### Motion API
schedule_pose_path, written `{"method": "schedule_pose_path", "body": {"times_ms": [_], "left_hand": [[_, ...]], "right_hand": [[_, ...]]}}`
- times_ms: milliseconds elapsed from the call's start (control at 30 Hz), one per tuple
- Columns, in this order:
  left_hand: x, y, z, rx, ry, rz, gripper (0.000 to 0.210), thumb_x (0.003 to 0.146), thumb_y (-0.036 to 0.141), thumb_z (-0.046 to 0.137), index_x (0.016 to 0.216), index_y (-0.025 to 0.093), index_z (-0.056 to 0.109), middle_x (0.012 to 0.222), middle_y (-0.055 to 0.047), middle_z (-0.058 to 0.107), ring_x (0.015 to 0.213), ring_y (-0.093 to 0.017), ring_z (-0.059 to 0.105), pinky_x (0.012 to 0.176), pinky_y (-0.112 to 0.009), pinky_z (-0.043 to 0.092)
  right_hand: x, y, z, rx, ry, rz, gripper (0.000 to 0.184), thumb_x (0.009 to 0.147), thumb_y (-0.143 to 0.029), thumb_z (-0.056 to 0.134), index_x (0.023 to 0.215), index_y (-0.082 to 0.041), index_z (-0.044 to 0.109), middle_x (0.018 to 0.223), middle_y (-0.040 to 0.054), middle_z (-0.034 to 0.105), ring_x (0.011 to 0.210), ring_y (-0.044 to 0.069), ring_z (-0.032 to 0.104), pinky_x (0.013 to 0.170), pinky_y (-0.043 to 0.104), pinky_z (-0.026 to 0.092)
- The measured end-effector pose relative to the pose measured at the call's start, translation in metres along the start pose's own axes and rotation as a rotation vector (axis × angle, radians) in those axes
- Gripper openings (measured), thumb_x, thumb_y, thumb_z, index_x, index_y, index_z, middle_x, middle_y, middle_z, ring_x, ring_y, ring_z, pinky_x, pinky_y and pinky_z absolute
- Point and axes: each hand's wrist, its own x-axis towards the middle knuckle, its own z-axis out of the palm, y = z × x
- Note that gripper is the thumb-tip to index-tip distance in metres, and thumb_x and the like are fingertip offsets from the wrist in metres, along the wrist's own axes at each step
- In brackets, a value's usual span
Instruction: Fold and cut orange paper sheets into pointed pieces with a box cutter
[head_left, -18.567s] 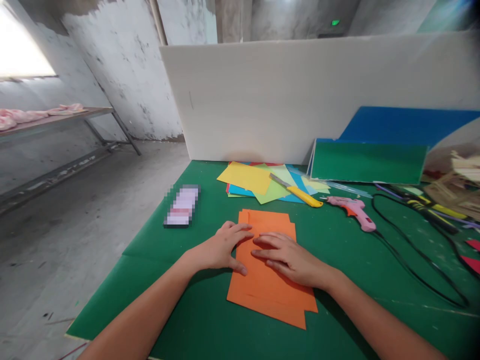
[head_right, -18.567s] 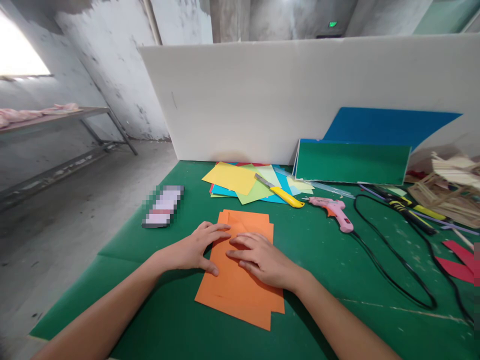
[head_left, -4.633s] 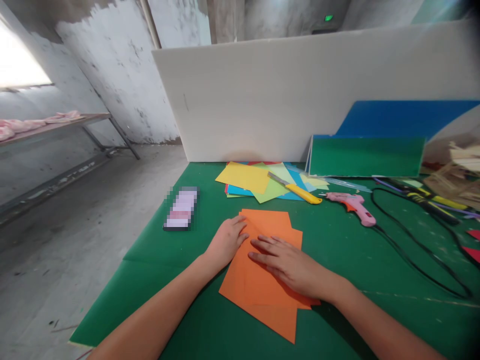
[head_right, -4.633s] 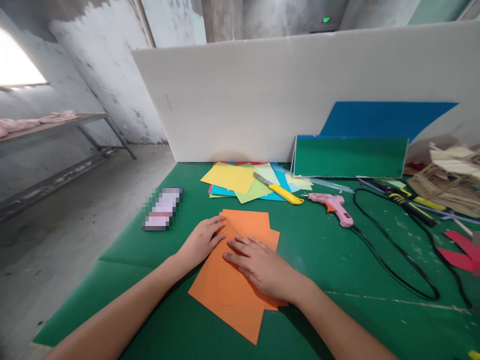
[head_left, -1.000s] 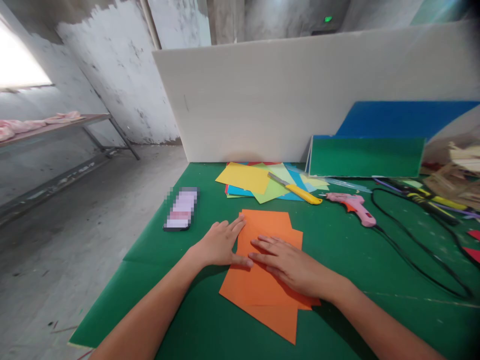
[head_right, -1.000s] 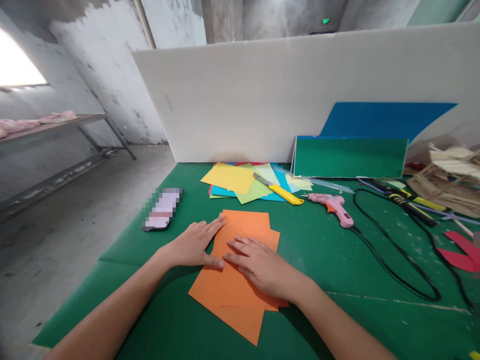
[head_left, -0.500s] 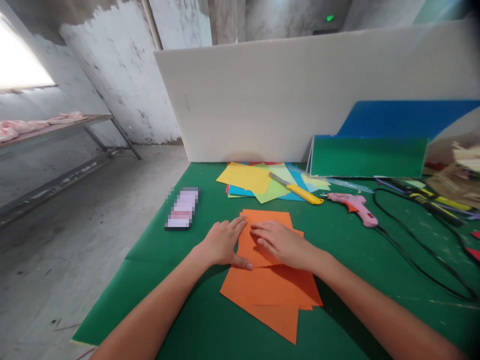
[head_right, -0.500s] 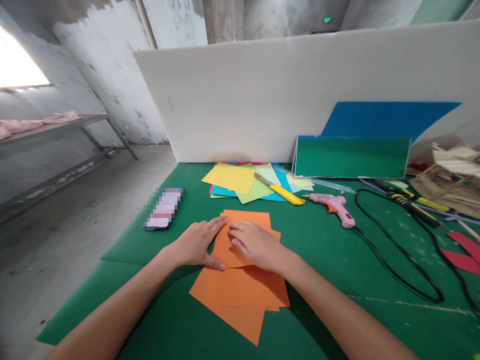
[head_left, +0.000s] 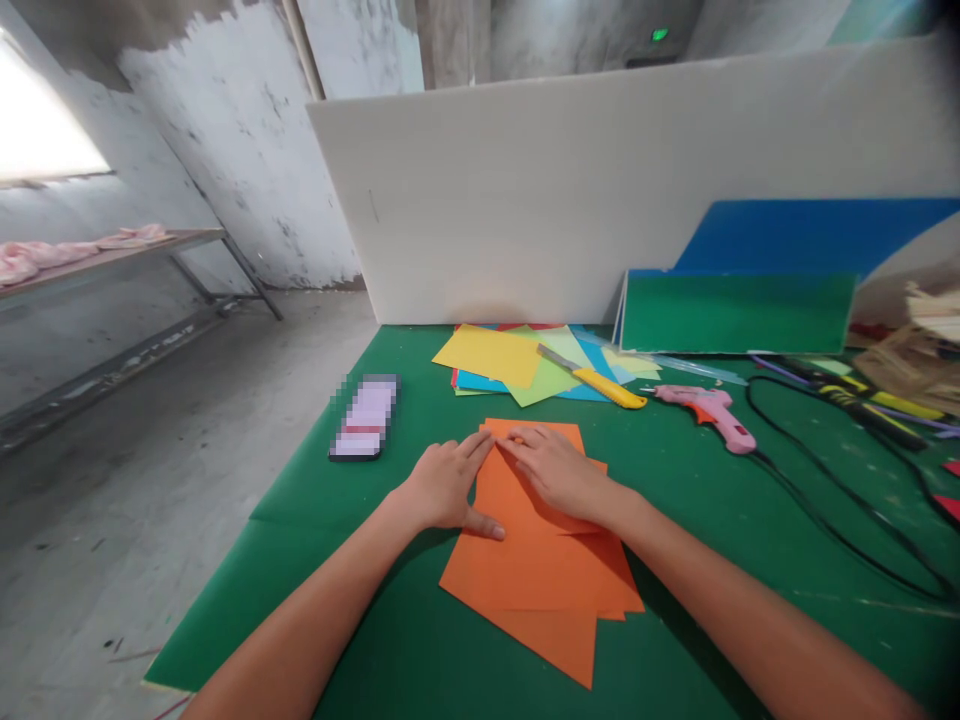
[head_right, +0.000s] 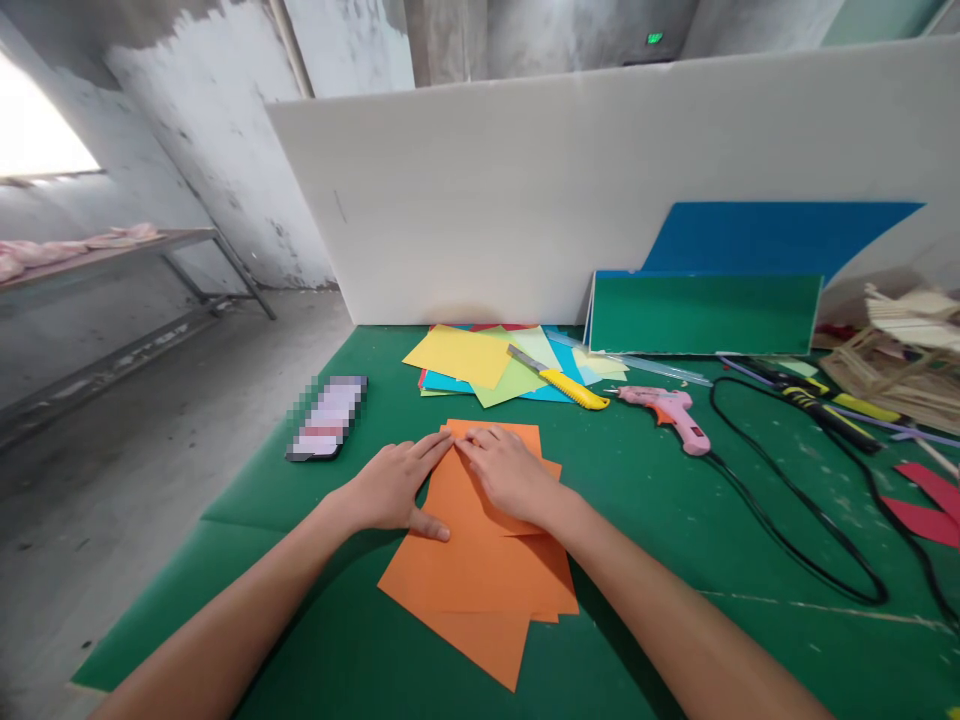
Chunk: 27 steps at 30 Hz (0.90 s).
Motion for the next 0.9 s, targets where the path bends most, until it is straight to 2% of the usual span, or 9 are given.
{"method": "schedule_pose_path", "body": {"times_ms": [167, 467, 633, 700, 767, 800, 833, 867, 900], "left_hand": [[-0.001, 0.001, -0.001, 0.01, -0.017, -0.02, 0.126, 0.055, 0.088, 0.055, 0.153, 0.019, 0.016, 0.159, -0.012, 0.017, 0.124, -0.042, 0.046, 0.099, -0.047, 0.037], [-0.001, 0.004, -0.004, 0.035, -0.035, -0.033, 0.125, 0.057, 0.084, 0.059, 0.153, 0.018, 0.015, 0.159, -0.013, 0.016, 0.124, -0.041, 0.047, 0.097, -0.045, 0.039], [-0.002, 0.006, -0.006, 0.037, 0.003, -0.024, 0.117, 0.056, 0.077, 0.068, 0.15, 0.023, 0.024, 0.158, -0.012, 0.021, 0.124, -0.038, 0.049, 0.097, -0.042, 0.04], [0.002, 0.008, -0.007, 0.026, 0.078, -0.008, 0.098, 0.061, 0.069, 0.072, 0.142, 0.024, 0.041, 0.153, -0.011, 0.034, 0.12, -0.036, 0.053, 0.095, -0.041, 0.042], [0.01, 0.011, -0.004, -0.031, 0.223, -0.002, 0.058, 0.077, 0.055, 0.068, 0.123, 0.022, 0.059, 0.138, -0.009, 0.054, 0.112, -0.031, 0.059, 0.091, -0.039, 0.045], [0.015, 0.013, -0.002, -0.081, 0.307, 0.003, 0.034, 0.086, 0.043, 0.062, 0.112, 0.022, 0.064, 0.126, -0.006, 0.063, 0.107, -0.027, 0.062, 0.089, -0.037, 0.046], [0.02, 0.016, 0.001, -0.144, 0.412, 0.004, 0.021, 0.093, 0.031, 0.054, 0.108, 0.022, 0.066, 0.117, -0.005, 0.068, 0.103, -0.023, 0.063, 0.089, -0.035, 0.046], [0.025, 0.018, 0.005, -0.191, 0.49, 0.042, 0.02, 0.095, 0.023, 0.049, 0.106, 0.021, 0.066, 0.112, -0.004, 0.069, 0.102, -0.021, 0.063, 0.089, -0.034, 0.046], [0.03, 0.021, 0.008, -0.216, 0.5, 0.121, 0.02, 0.095, 0.019, 0.048, 0.105, 0.021, 0.066, 0.11, -0.004, 0.07, 0.101, -0.02, 0.063, 0.088, -0.033, 0.046]], "right_hand": [[-0.004, -0.003, -0.007, -0.011, -0.001, -0.008, 0.042, 0.094, -0.019, 0.033, 0.129, -0.018, 0.057, 0.12, 0.0136, 0.06, 0.112, 0.03, 0.05, 0.094, 0.048, 0.044], [-0.059, -0.007, -0.027, 0.045, -0.016, 0.11, 0.043, 0.088, -0.006, 0.034, 0.11, -0.02, 0.069, 0.101, 0.0111, 0.065, 0.096, 0.025, 0.056, 0.084, 0.041, 0.045], [-0.061, -0.004, -0.03, 0.098, -0.026, 0.13, 0.041, 0.086, -0.003, 0.035, 0.099, -0.017, 0.072, 0.091, 0.0099, 0.066, 0.089, 0.023, 0.057, 0.077, 0.038, 0.046], [-0.058, -0.003, -0.03, 0.101, -0.029, 0.133, 0.041, 0.086, -0.003, 0.035, 0.096, -0.017, 0.072, 0.088, 0.0097, 0.065, 0.087, 0.023, 0.057, 0.075, 0.037, 0.046], [-0.058, -0.002, -0.028, 0.105, -0.027, 0.131, 0.041, 0.087, -0.003, 0.035, 0.096, -0.017, 0.072, 0.087, 0.0095, 0.065, 0.086, 0.023, 0.058, 0.073, 0.036, 0.046], [-0.059, -0.001, -0.028, 0.108, -0.025, 0.128, 0.041, 0.087, -0.004, 0.035, 0.098, -0.017, 0.072, 0.088, 0.0095, 0.065, 0.087, 0.023, 0.058, 0.072, 0.035, 0.046], [-0.059, 0.0, -0.027, 0.111, -0.022, 0.123, 0.041, 0.087, -0.004, 0.035, 0.1, -0.018, 0.071, 0.088, 0.0094, 0.065, 0.087, 0.023, 0.058, 0.072, 0.035, 0.047], [-0.061, 0.001, -0.026, 0.113, -0.02, 0.118, 0.041, 0.087, -0.004, 0.035, 0.101, -0.018, 0.071, 0.089, 0.0094, 0.066, 0.088, 0.023, 0.059, 0.072, 0.034, 0.047], [-0.062, 0.002, -0.026, 0.114, -0.021, 0.115, 0.041, 0.087, -0.004, 0.035, 0.103, -0.018, 0.071, 0.091, 0.0094, 0.066, 0.089, 0.023, 0.059, 0.072, 0.034, 0.047]]}}
